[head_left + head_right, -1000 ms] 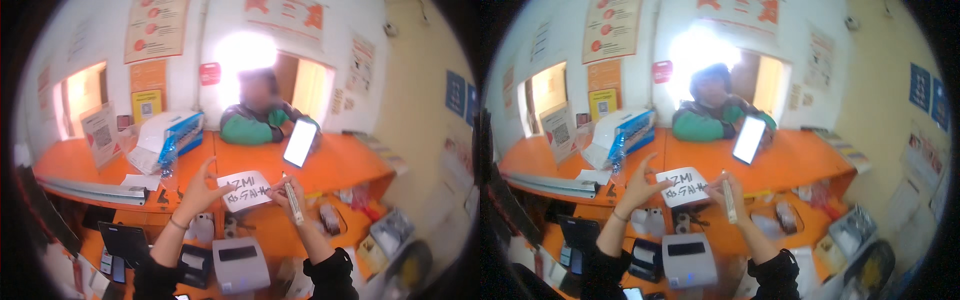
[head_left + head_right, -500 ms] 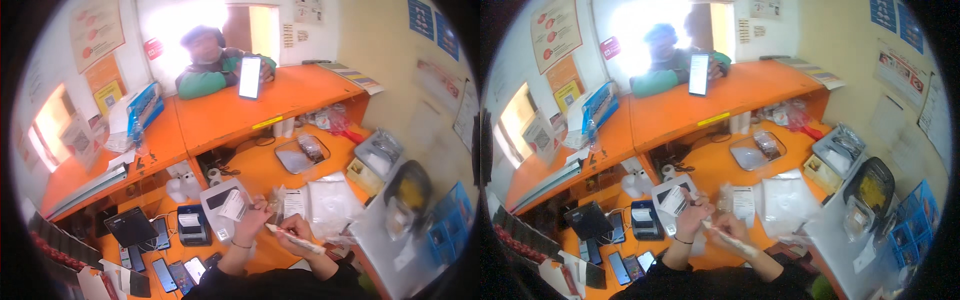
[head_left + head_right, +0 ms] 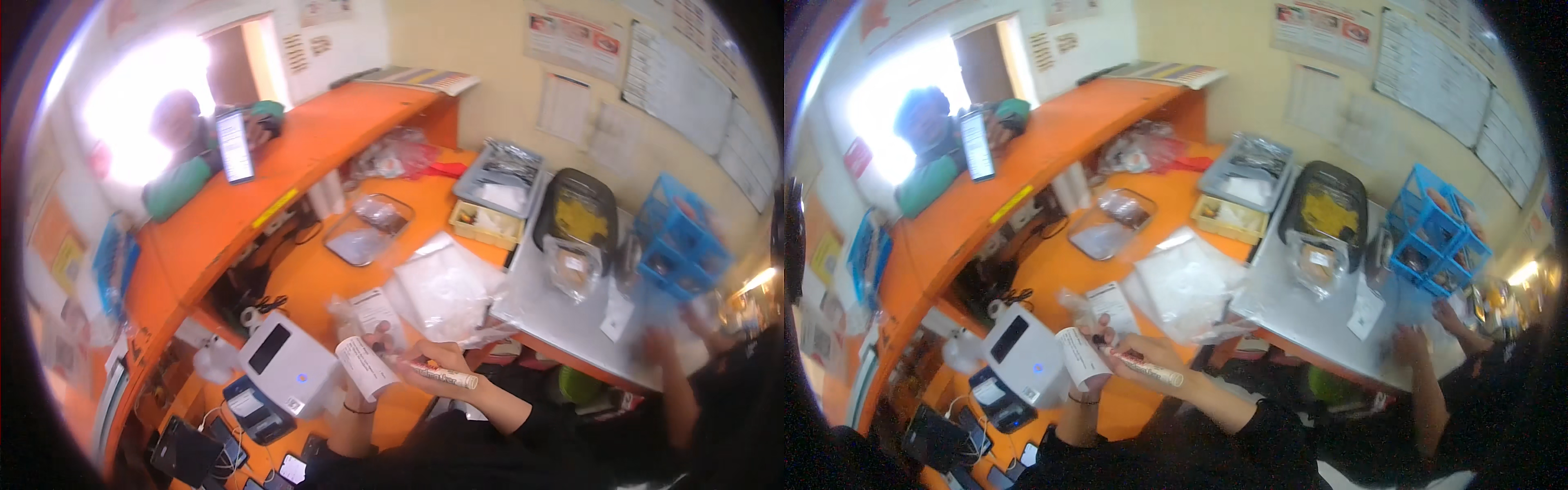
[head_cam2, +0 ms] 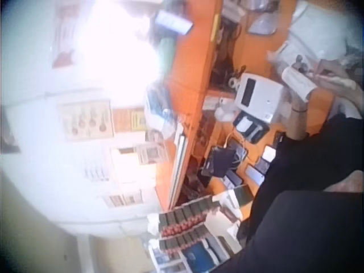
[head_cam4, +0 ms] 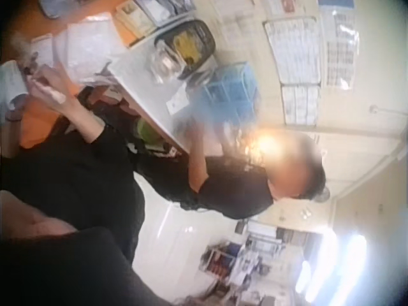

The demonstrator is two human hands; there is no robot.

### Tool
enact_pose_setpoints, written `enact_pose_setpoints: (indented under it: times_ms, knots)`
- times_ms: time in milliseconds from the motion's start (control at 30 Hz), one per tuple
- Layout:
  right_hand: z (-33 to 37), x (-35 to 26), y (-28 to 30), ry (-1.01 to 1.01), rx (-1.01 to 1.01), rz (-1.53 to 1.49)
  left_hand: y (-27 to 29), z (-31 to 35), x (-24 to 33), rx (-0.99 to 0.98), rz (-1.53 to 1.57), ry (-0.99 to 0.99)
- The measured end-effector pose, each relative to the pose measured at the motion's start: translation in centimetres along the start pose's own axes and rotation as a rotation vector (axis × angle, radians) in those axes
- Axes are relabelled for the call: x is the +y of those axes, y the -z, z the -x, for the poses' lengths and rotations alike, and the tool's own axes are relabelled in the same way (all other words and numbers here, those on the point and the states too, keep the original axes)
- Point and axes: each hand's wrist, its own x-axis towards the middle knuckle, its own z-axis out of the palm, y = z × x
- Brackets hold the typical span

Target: The person assembles red and white cardboard boxes at a counter. They pick up flat-packed boxes, fold the sides, and insert white paper liners. The person also handles receipts and plastic bags, placing them into the boxes or on the counter.

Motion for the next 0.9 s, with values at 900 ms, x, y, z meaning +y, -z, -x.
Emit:
enact_pose_setpoints:
  times_ms: [900]
  knots:
    - [10.5, 19.3, 26.9, -0.212, 1.125, -0.194, -14.8, -17.8, -33.7, -0.783, -0.442, 0.392]
